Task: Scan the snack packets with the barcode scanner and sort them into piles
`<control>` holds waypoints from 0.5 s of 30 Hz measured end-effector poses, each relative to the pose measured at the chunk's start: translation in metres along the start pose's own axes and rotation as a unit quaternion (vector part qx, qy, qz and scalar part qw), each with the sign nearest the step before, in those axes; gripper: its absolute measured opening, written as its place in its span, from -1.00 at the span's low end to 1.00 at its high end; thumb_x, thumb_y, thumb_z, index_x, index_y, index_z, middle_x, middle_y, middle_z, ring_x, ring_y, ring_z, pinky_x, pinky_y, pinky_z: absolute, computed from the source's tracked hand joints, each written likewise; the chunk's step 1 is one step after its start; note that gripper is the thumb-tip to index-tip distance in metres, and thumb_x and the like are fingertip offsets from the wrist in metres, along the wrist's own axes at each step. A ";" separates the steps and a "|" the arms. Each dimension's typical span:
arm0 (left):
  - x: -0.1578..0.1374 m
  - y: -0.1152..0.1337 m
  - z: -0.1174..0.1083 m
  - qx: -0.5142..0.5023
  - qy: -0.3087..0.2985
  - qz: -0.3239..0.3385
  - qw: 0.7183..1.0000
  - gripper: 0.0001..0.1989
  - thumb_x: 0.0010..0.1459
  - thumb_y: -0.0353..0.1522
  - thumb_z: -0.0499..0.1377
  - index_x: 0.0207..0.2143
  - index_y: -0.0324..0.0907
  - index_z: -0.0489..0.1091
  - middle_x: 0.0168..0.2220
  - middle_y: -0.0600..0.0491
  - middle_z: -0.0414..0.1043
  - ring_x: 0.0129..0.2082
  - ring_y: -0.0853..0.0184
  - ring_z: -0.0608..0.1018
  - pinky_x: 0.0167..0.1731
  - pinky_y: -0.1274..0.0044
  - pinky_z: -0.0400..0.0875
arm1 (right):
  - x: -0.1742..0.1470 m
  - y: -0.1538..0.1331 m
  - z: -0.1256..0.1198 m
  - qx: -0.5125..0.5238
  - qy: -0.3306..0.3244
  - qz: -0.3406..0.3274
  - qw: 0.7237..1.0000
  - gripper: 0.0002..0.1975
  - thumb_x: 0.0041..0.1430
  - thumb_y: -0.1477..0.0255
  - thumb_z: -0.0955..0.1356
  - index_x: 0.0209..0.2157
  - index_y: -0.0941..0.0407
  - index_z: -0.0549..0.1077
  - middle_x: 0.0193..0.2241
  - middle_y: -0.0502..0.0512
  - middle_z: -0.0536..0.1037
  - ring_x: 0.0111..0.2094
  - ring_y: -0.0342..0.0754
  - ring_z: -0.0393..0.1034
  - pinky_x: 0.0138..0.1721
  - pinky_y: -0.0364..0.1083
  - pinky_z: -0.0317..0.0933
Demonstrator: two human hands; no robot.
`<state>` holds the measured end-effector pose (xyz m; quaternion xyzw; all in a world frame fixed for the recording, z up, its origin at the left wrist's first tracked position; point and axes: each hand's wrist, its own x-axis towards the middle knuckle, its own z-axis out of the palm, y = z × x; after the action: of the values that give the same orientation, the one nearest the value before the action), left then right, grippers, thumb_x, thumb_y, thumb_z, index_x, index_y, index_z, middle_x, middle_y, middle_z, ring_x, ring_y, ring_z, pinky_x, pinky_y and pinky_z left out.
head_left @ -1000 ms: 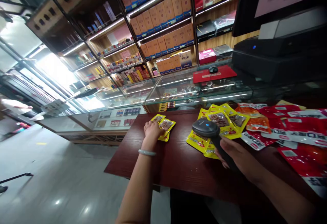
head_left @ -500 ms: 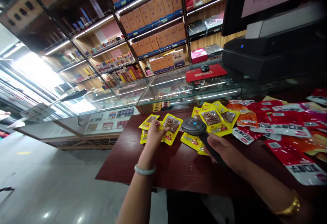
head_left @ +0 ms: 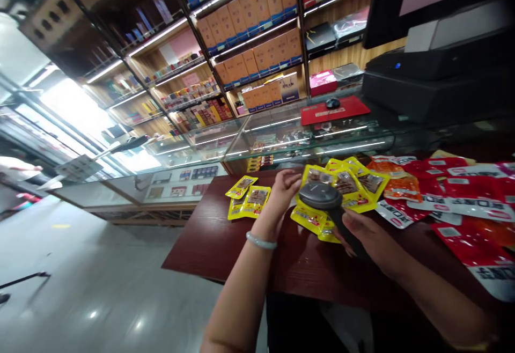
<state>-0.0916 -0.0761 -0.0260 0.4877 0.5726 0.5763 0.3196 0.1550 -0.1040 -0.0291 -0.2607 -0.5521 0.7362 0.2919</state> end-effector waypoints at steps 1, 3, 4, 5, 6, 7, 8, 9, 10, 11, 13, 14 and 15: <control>0.005 -0.002 -0.003 0.003 -0.006 0.016 1.000 -0.58 0.08 -0.28 0.27 -0.02 -0.13 0.27 -0.07 -0.07 0.49 -0.06 0.26 0.53 -0.08 0.43 0.39 | 0.000 0.001 -0.001 -0.002 -0.005 0.002 1.000 -0.56 0.27 0.00 0.28 -0.37 0.12 0.35 -0.57 -0.09 0.33 -0.60 -0.22 0.16 -0.57 -0.20 0.11; 0.014 -0.004 -0.027 0.116 0.036 0.035 0.992 -0.56 0.10 -0.27 0.27 0.03 -0.12 0.31 0.06 -0.12 0.45 0.08 0.20 0.47 0.06 0.37 0.33 | -0.001 0.003 -0.003 -0.002 -0.010 0.007 1.000 -0.56 0.27 0.00 0.29 -0.38 0.12 0.36 -0.57 -0.09 0.32 -0.60 -0.22 0.15 -0.57 -0.20 0.11; 0.018 -0.005 -0.046 0.215 0.073 0.026 0.974 -0.56 0.12 -0.26 0.26 0.05 -0.11 0.33 0.08 -0.12 0.44 0.11 0.17 0.45 0.10 0.34 0.29 | -0.002 0.004 -0.004 0.000 -0.010 0.011 1.000 -0.56 0.27 0.00 0.30 -0.38 0.12 0.36 -0.57 -0.09 0.32 -0.60 -0.22 0.15 -0.57 -0.20 0.11; 0.021 -0.006 -0.068 0.314 0.108 -0.004 0.943 -0.57 0.15 -0.25 0.23 0.06 -0.13 0.33 0.09 -0.14 0.44 0.13 0.14 0.44 0.13 0.32 0.26 | -0.002 0.006 -0.006 0.002 -0.007 0.016 1.000 -0.57 0.26 0.00 0.30 -0.37 0.12 0.36 -0.57 -0.09 0.32 -0.60 -0.23 0.15 -0.57 -0.20 0.11; 0.023 -0.008 -0.090 0.408 0.128 -0.048 0.903 -0.58 0.18 -0.24 0.19 0.07 -0.16 0.33 0.10 -0.18 0.43 0.16 0.11 0.41 0.15 0.30 0.23 | -0.002 0.007 -0.007 0.006 -0.004 0.023 1.000 -0.57 0.25 0.00 0.31 -0.36 0.11 0.36 -0.56 -0.09 0.33 -0.60 -0.23 0.16 -0.56 -0.20 0.12; 0.024 -0.010 -0.111 0.487 0.140 -0.094 0.857 -0.60 0.21 -0.26 0.16 0.07 -0.21 0.34 0.10 -0.23 0.42 0.18 0.07 0.39 0.16 0.29 0.20 | -0.002 0.009 -0.008 0.012 0.002 0.029 0.999 -0.57 0.23 -0.01 0.32 -0.34 0.11 0.36 -0.55 -0.08 0.35 -0.60 -0.23 0.16 -0.56 -0.20 0.12; 0.026 -0.012 -0.130 0.546 0.141 -0.136 0.815 -0.61 0.23 -0.27 0.12 0.06 -0.26 0.34 0.09 -0.29 0.42 0.19 0.03 0.38 0.15 0.27 0.20 | -0.002 0.010 -0.009 0.018 0.008 0.036 0.999 -0.57 0.22 -0.01 0.33 -0.32 0.11 0.36 -0.55 -0.08 0.36 -0.59 -0.23 0.17 -0.56 -0.20 0.13; 0.026 -0.015 -0.146 0.584 0.144 -0.173 0.780 -0.60 0.24 -0.27 0.09 0.07 -0.30 0.33 0.08 -0.34 0.42 0.19 0.00 0.38 0.13 0.25 0.20 | -0.002 0.011 -0.009 0.024 0.013 0.042 0.999 -0.56 0.21 -0.02 0.34 -0.31 0.11 0.36 -0.55 -0.08 0.36 -0.60 -0.23 0.17 -0.56 -0.20 0.13; 0.027 -0.018 -0.158 0.607 0.138 -0.207 0.754 -0.57 0.24 -0.26 0.09 0.08 -0.32 0.31 0.07 -0.36 0.42 0.17 -0.02 0.39 0.11 0.25 0.21 | -0.002 0.012 -0.009 0.027 0.016 0.045 0.998 -0.56 0.21 -0.02 0.34 -0.31 0.11 0.36 -0.55 -0.08 0.36 -0.60 -0.23 0.17 -0.56 -0.20 0.13; 0.027 -0.022 -0.167 0.620 0.132 -0.232 0.738 -0.54 0.23 -0.24 0.09 0.09 -0.33 0.30 0.06 -0.38 0.42 0.16 -0.03 0.41 0.09 0.25 0.23 | -0.001 0.012 -0.009 0.028 0.017 0.047 0.998 -0.55 0.20 -0.03 0.34 -0.32 0.11 0.36 -0.55 -0.08 0.35 -0.60 -0.23 0.17 -0.57 -0.20 0.13; 0.027 -0.028 -0.176 0.628 0.125 -0.253 0.725 -0.44 0.16 -0.16 0.16 0.12 -0.31 0.27 0.08 -0.38 0.40 0.15 -0.06 0.41 0.05 0.26 0.26 | -0.001 0.011 -0.008 0.023 0.016 0.047 0.999 -0.54 0.19 -0.04 0.35 -0.34 0.11 0.36 -0.56 -0.08 0.35 -0.61 -0.23 0.17 -0.58 -0.19 0.11; 0.026 -0.030 -0.178 0.632 0.126 -0.250 0.723 -0.37 0.10 -0.12 0.21 0.13 -0.29 0.26 0.10 -0.37 0.38 0.15 -0.08 0.40 0.04 0.27 0.26 | -0.001 0.011 -0.008 0.020 0.014 0.046 0.999 -0.54 0.18 -0.04 0.35 -0.34 0.11 0.36 -0.56 -0.08 0.35 -0.61 -0.23 0.17 -0.58 -0.19 0.11; 0.026 -0.030 -0.179 0.635 0.130 -0.242 0.722 -0.33 0.03 -0.10 0.26 0.12 -0.27 0.28 0.11 -0.36 0.37 0.16 -0.09 0.39 0.04 0.28 0.27 | -0.001 0.010 -0.008 0.017 0.014 0.046 0.999 -0.54 0.18 -0.04 0.35 -0.34 0.11 0.35 -0.56 -0.08 0.35 -0.61 -0.22 0.18 -0.58 -0.19 0.11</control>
<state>-0.2717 -0.1099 -0.0268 0.3415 0.9390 0.0383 -0.0141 0.1598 -0.1019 -0.0406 -0.2911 -0.5230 0.7543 0.2698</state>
